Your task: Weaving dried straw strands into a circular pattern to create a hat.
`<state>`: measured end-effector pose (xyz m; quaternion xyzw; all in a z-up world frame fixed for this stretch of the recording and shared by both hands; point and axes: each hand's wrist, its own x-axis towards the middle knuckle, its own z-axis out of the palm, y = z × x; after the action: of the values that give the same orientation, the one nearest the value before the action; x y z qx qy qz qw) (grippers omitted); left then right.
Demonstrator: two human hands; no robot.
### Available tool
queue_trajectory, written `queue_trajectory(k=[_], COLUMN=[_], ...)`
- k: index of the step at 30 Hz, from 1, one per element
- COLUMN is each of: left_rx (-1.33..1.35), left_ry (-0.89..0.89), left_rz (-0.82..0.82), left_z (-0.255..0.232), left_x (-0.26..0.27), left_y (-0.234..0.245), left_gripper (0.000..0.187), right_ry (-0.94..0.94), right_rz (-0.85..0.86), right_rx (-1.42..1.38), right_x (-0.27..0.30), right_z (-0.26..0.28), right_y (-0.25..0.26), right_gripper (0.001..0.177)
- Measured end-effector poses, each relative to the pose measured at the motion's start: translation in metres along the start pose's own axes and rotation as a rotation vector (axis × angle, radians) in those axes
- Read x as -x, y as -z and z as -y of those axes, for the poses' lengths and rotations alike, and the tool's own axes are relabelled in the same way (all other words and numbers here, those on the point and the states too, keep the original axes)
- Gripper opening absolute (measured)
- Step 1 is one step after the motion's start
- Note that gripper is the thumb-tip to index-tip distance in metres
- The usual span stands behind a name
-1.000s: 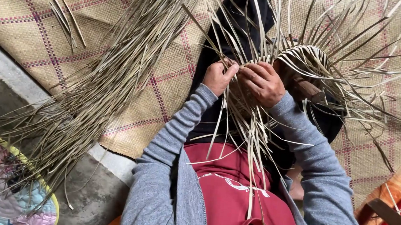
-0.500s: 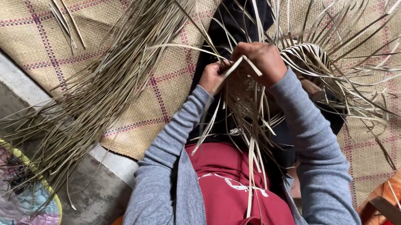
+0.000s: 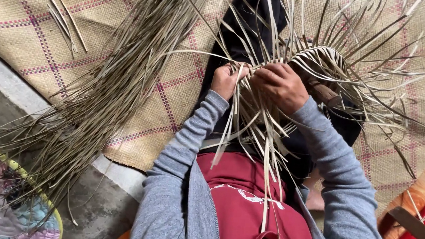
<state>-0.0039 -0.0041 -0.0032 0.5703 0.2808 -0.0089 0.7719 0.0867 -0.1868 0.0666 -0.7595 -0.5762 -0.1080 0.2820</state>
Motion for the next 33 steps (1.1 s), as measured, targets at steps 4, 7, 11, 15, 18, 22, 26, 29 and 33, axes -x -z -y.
queue_trajectory(k=[4, 7, 11, 15, 18, 22, 26, 29, 33], left_rx=[-0.163, -0.205, -0.177, -0.252, -0.257, -0.455, -0.533, -0.463, -0.307], left_ry=[-0.097, -0.156, -0.193, -0.293, -0.264, -0.39, -0.445, -0.492, -0.379], left_rz=[0.043, 0.097, 0.196, 0.188, 0.143, 0.072, -0.008, -0.088, -0.003], left_z=[0.003, 0.006, 0.01, 0.019, 0.023, 0.06, 0.008, 0.021, -0.004], left_x=[-0.009, -0.012, -0.014, -0.013, -0.011, -0.023, -0.01, -0.009, -0.01], left_y=[0.0, -0.002, 0.002, 0.007, 0.007, 0.004, -0.005, -0.008, -0.008], left_gripper=[0.017, 0.018, 0.017, 0.012, 0.014, 0.024, 0.015, 0.03, 0.021], right_ry=[0.088, 0.061, -0.064, -0.192, -0.271, -0.414, -0.489, -0.448, -0.337], right_rz=[-0.088, -0.107, -0.13, -0.04, 0.071, 0.167, 0.383, 0.243, 0.064], right_rx=[0.04, 0.036, -0.042, 0.029, -0.007, -0.152, -0.093, -0.009, -0.154], right_x=[-0.006, -0.011, 0.019, -0.004, -0.026, -0.058, -0.057, -0.041, -0.025], right_z=[0.008, 0.012, -0.016, -0.042, -0.043, -0.023, -0.021, -0.023, -0.01], right_y=[0.007, 0.01, -0.026, -0.054, -0.035, 0.017, 0.027, 0.005, 0.005], right_gripper=[0.027, 0.03, 0.026, 0.006, 0.007, 0.026, 0.017, 0.007, 0.006])
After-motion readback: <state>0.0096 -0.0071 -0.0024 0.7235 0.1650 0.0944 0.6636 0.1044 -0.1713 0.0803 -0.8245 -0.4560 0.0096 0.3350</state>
